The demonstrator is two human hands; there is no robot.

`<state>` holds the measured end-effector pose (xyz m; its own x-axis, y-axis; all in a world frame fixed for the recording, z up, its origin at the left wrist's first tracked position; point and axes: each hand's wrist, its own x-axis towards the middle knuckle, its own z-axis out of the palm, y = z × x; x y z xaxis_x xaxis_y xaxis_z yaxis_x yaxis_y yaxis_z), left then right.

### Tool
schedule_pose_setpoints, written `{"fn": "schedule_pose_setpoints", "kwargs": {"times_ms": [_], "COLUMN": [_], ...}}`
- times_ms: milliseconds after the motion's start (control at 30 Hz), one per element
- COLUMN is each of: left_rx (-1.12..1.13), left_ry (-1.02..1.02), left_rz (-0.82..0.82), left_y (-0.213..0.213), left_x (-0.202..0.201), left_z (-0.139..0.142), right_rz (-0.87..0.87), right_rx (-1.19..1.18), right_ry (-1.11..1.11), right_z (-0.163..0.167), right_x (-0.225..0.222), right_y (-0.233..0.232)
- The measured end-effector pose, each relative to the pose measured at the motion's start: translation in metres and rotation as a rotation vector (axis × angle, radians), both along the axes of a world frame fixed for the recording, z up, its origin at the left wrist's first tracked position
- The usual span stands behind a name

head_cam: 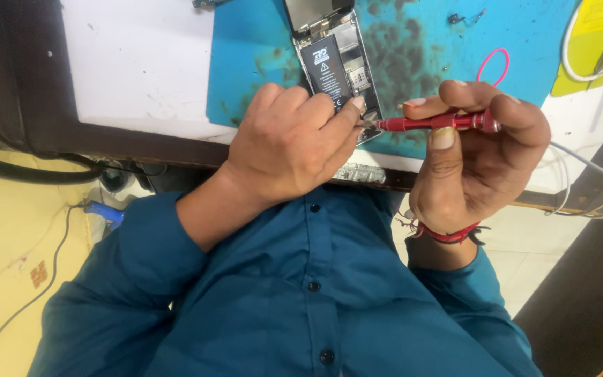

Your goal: The person uses a red screwdriver to remove screws from the back of a smartphone. They then open the device, disconnect the battery connector, and remove the battery. Finally, they reassemble the phone by reconnecting the battery and securing the back cover.

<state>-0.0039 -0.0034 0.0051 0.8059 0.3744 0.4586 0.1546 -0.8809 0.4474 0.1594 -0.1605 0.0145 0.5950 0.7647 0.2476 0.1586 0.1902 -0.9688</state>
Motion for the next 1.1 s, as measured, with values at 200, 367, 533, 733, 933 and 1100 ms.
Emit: {"fn": "schedule_pose_setpoints", "kwargs": {"times_ms": [200, 367, 533, 733, 933, 1100], "left_rx": [-0.015, -0.02, -0.003, -0.004, 0.0, 0.001], "left_ry": [0.015, 0.038, 0.058, 0.06, 0.062, 0.057], "left_rz": [0.02, 0.035, 0.039, 0.033, 0.037, 0.037], "left_y": [-0.001, -0.001, -0.001, -0.002, -0.003, -0.002], "left_x": [0.002, 0.002, 0.002, 0.002, 0.001, 0.002], "left_z": [0.003, 0.006, 0.007, 0.005, 0.004, 0.004], "right_rz": [-0.099, -0.272, -0.276, -0.222, -0.206, -0.203], "right_rx": [0.061, 0.123, 0.115, 0.106, 0.116, 0.109], "right_ry": [-0.014, -0.049, -0.163, -0.234, -0.221, -0.211], "right_z": [-0.009, -0.025, -0.036, -0.04, -0.042, -0.041], "right_x": [0.001, -0.006, -0.014, -0.016, -0.016, -0.016], "right_y": [-0.003, -0.001, -0.002, -0.002, -0.002, -0.002]}}
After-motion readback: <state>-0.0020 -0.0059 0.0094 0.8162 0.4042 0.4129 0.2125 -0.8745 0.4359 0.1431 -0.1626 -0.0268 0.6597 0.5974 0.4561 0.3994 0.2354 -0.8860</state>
